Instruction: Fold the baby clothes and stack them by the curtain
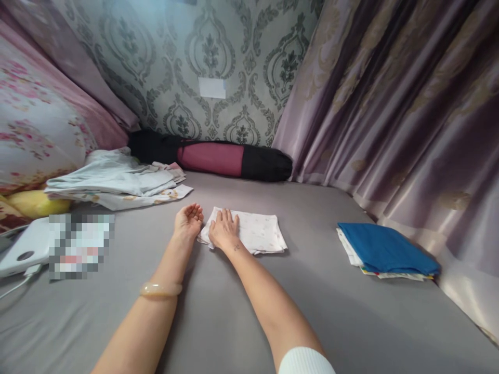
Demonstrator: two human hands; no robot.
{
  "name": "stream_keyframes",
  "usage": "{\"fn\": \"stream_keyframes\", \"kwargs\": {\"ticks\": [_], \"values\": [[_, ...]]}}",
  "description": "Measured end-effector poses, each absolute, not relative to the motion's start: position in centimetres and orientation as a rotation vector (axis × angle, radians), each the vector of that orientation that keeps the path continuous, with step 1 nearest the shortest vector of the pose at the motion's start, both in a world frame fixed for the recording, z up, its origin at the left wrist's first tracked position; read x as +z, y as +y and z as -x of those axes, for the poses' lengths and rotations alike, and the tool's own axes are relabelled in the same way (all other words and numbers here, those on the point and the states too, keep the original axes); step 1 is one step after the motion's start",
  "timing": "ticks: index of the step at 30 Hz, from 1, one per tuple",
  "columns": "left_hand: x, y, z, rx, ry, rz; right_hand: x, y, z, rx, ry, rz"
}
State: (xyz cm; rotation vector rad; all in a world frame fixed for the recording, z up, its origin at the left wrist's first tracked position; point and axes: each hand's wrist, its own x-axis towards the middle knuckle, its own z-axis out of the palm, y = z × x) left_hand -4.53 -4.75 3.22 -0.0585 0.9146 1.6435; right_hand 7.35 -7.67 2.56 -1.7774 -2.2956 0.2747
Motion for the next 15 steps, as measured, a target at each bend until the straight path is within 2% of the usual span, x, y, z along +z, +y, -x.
{"fn": "stream_keyframes", "kwargs": {"ticks": [7,15], "values": [[3.2,-4.8,4.7,1.643,0.892,0.073,1.2,-7.3,-7.3,0.246,-2.278,1.798],[3.5,-5.0,4.8,1.667,0.883,0.097,2.3,-7.3,-6.9,0.316,-2.282,1.813]]}}
